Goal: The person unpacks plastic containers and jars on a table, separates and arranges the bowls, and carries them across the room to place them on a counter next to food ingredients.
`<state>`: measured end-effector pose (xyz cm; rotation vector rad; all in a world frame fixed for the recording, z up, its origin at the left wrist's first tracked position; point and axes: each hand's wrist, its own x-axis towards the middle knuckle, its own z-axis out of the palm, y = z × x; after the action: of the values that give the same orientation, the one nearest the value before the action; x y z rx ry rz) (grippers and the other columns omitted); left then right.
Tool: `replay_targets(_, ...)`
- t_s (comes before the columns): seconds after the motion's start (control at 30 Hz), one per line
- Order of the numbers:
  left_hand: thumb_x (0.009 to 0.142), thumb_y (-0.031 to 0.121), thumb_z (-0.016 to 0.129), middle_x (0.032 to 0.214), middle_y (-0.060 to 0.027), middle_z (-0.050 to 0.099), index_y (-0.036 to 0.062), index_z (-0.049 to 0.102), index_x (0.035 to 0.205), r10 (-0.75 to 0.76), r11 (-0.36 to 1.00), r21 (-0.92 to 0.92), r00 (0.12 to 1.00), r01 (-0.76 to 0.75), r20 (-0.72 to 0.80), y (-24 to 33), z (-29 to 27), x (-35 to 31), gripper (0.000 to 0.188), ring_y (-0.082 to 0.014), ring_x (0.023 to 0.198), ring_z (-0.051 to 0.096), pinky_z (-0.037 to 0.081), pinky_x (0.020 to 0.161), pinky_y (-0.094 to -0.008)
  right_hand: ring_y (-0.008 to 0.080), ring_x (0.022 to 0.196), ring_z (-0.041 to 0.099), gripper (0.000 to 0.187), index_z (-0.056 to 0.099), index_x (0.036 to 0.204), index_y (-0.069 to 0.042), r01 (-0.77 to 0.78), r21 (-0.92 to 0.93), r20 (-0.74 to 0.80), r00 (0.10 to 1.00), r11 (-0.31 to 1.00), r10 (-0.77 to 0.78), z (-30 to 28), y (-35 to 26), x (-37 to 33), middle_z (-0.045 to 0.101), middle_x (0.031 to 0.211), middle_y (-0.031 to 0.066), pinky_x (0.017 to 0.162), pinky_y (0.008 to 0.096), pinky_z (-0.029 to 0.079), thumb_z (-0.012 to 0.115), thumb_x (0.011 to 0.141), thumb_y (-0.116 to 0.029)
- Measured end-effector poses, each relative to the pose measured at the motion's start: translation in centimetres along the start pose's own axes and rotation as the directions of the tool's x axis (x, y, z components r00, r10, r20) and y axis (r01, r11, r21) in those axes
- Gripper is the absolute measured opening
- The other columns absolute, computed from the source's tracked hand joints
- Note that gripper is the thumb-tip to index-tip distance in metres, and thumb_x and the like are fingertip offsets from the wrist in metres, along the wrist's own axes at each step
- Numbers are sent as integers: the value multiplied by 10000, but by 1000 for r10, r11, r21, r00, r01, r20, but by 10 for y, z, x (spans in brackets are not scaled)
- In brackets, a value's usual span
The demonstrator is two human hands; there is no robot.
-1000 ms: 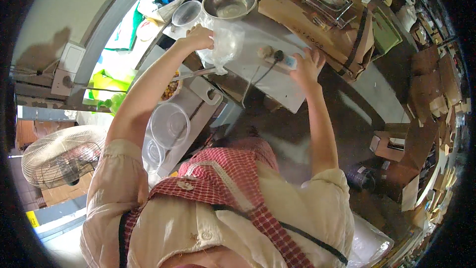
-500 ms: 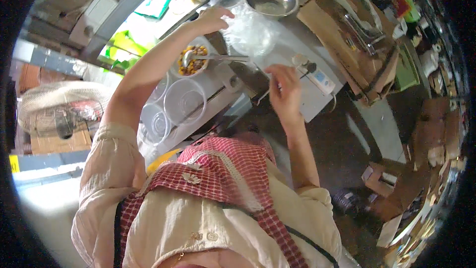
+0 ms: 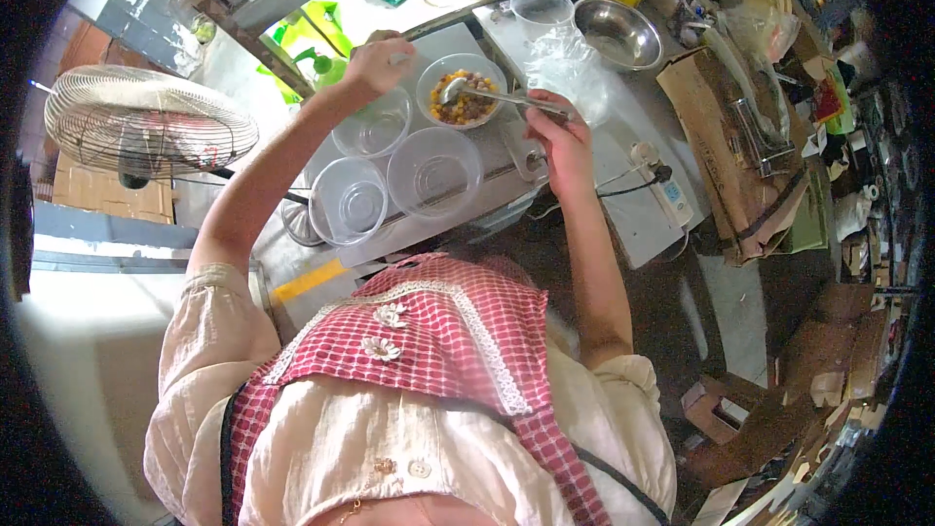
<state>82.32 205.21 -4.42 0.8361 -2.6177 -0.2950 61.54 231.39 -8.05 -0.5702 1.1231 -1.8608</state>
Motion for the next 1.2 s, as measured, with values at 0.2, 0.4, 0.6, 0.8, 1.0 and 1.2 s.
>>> replay_targets(0.2,871,291,582,1045,-136,700,100,765,927,53,995,82,997,-58,58,-24,37,5,270,-311,1170,583,487,951,-427,110,862,638,198,730,1045,-54,482,-629,385,875,610,-295,44,-23,25,677,942,19,755,245,496,778,862,-111)
replay_targets(0.4,856,319,622,972,-147,701,49,747,901,153,977,99,944,-189,293,-30,41,22,301,-310,1079,626,472,932,-445,205,894,717,157,756,996,-49,733,-644,614,667,219,-423,65,-46,22,738,992,86,783,303,566,775,856,-119)
replay_targets(0.6,831,312,666,1062,-147,691,37,724,920,124,991,29,987,-127,102,-2,35,13,295,-321,1050,636,473,911,-440,269,877,728,165,739,1023,-58,760,-647,699,559,-63,-446,60,-46,14,741,1013,102,762,338,588,748,872,-123)
replay_targets(0.8,835,333,658,1008,-177,685,41,713,925,59,985,-164,998,-57,7,14,32,10,311,-376,943,658,512,800,-458,296,779,712,134,675,1026,-55,714,-698,673,631,-49,-385,66,-37,3,719,940,117,682,363,574,669,894,-79)
replay_targets(1.0,842,349,642,858,-230,661,1,656,835,17,953,-299,994,-48,-105,29,36,16,349,-437,845,645,521,756,-487,304,702,675,148,592,1022,-44,717,-691,697,623,-97,-356,79,-23,-17,676,876,130,619,399,535,629,878,-34)
replay_targets(1.2,847,339,627,862,-248,663,-3,643,813,-3,967,-252,991,-31,-136,24,39,14,344,-437,845,652,515,751,-492,328,823,704,244,612,1078,-15,788,-599,787,546,-142,-287,75,-29,-28,704,1025,146,723,411,567,657,839,-27)
